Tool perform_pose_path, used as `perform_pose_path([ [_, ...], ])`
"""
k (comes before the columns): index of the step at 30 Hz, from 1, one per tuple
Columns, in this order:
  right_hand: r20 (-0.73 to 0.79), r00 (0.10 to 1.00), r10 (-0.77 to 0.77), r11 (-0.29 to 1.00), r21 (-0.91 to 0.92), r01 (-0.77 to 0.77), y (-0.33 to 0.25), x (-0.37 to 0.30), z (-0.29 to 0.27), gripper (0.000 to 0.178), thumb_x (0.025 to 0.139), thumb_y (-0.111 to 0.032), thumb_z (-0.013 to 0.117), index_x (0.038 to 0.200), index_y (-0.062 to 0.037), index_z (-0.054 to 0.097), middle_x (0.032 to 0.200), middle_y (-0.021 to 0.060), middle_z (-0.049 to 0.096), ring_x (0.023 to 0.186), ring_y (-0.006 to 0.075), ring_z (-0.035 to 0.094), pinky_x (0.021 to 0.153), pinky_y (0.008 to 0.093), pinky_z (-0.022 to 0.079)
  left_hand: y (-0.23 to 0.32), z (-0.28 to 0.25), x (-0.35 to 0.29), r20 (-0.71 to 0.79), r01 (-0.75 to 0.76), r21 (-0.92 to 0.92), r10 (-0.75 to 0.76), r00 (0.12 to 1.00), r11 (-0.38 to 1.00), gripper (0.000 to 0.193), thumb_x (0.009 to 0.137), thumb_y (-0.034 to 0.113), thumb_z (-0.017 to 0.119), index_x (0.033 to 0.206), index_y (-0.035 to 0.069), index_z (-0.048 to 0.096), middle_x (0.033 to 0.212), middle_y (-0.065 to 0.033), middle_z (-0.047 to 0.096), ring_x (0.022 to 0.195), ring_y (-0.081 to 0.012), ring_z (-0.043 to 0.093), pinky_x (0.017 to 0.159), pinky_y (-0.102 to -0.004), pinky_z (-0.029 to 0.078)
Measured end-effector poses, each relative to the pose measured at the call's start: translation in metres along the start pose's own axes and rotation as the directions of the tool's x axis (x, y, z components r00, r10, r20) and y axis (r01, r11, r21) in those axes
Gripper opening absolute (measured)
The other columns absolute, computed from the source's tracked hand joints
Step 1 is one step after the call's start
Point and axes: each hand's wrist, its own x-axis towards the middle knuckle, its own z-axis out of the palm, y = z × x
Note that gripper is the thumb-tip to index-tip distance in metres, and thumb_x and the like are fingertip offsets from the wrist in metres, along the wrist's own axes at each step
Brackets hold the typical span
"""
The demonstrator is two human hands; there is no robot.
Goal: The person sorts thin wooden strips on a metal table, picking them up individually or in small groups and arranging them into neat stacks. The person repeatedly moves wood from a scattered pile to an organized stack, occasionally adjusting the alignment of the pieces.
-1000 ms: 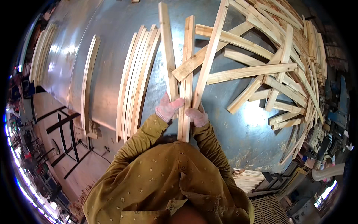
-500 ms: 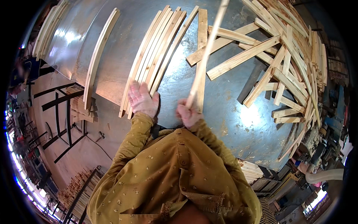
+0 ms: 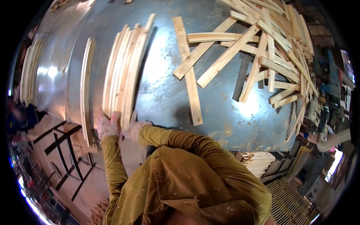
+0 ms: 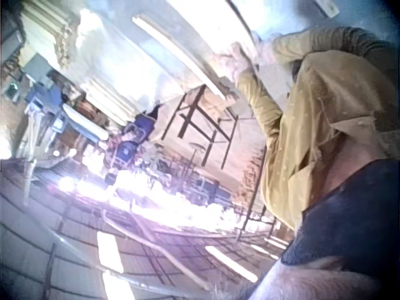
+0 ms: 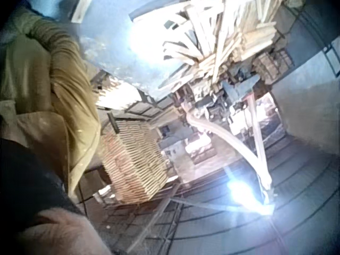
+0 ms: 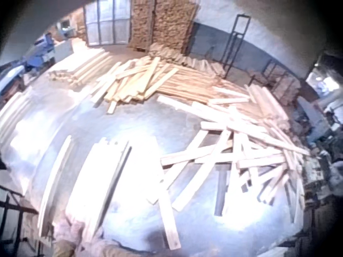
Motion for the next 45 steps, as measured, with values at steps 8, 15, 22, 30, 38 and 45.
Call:
perform_pose_path([
  [8, -0.951, -0.027, 0.307, 0.95, 0.308, -0.039, 0.152, -0.063, -0.212, 0.094, 0.088, -0.041, 0.068, 0.153, 0.0016, 0.016, 0.146, 0.026, 0.04, 0.132, 0.0364, 0.046, 0.112, 0.0393, 0.037, 0.159, 0.012, 0.038, -0.131, -0.42, -0.225, 0.4, 0.907, 0.879, 0.075, 0.083, 0.023, 0.073, 0.145, -0.001, 0.039, 0.143, -0.022, 0.048, 0.135, -0.0355, 0.043, 0.111, -0.0443, 0.039],
  [15, -0.883, 0.22, 0.415, 0.788, 0.47, 0.397, 0.241, -0.08, -0.242, 0.103, 0.075, -0.027, 0.076, 0.155, -0.0027, 0.016, 0.139, 0.0272, 0.047, 0.121, 0.0342, 0.055, 0.103, 0.0411, 0.044, 0.402, 0.085, 0.118, 0.286, -0.73, 0.245, 0.672, 0.683, 0.638, 0.087, 0.085, 0.04, 0.068, 0.152, 0.003, 0.025, 0.134, -0.0227, 0.053, 0.131, -0.038, 0.048, 0.107, -0.0504, 0.04],
  [22, -0.983, -0.141, 0.118, 0.738, -0.008, 0.675, 0.385, -0.082, -0.294, 0.078, 0.085, -0.017, 0.07, 0.152, -0.0194, 0.031, 0.108, 0.0052, 0.054, 0.079, 0.0185, 0.055, 0.052, 0.0281, 0.046, 0.397, 0.036, 0.062, 0.653, -0.527, 0.213, 0.281, 0.703, 0.823, 0.067, 0.087, 0.02, 0.063, 0.145, 0.008, 0.031, 0.122, -0.0236, 0.061, 0.111, -0.0386, 0.064, 0.091, -0.0481, 0.053],
  [30, -0.999, -0.028, 0.045, 0.396, -0.008, 0.918, 0.28, -0.128, -0.275, 0.059, 0.074, 0.003, 0.051, 0.132, -0.0039, 0.039, 0.083, 0.0049, 0.051, 0.057, 0.0144, 0.053, 0.048, 0.0255, 0.05, 0.197, 0.022, 0.0, 0.499, 0.086, -0.797, 0.571, 0.652, 0.598, 0.08, 0.081, 0.016, 0.068, 0.151, 0.008, 0.033, 0.094, -0.0096, 0.063, 0.077, -0.0176, 0.058, 0.072, -0.0288, 0.05],
  [38, -0.882, 0.438, -0.176, -0.029, 0.449, 0.893, 0.178, 0.002, -0.09, 0.078, 0.086, 0.0, 0.066, 0.153, -0.0062, 0.026, 0.124, 0.0106, 0.056, 0.103, 0.0203, 0.058, 0.089, 0.0323, 0.051, 0.15, 0.141, -0.016, 0.5, -0.087, -0.433, 0.319, 0.805, 0.897, 0.086, 0.091, 0.067, 0.052, 0.138, -0.005, 0.043, 0.119, -0.0246, 0.061, 0.107, -0.031, 0.06, 0.09, -0.0336, 0.049],
  [45, -0.903, 0.428, -0.031, 0.449, 0.37, 0.813, 0.16, 0.019, -0.092, 0.081, 0.083, -0.012, 0.075, 0.15, -0.0001, 0.03, 0.128, 0.0173, 0.057, 0.107, 0.0245, 0.061, 0.088, 0.0336, 0.052, 0.091, 0.097, -0.101, 0.223, -0.062, -0.174, 0.101, 0.97, 0.983, 0.068, 0.098, 0.059, 0.043, 0.139, 0.005, 0.049, 0.114, -0.0259, 0.065, 0.114, -0.041, 0.06, 0.096, -0.0457, 0.047],
])
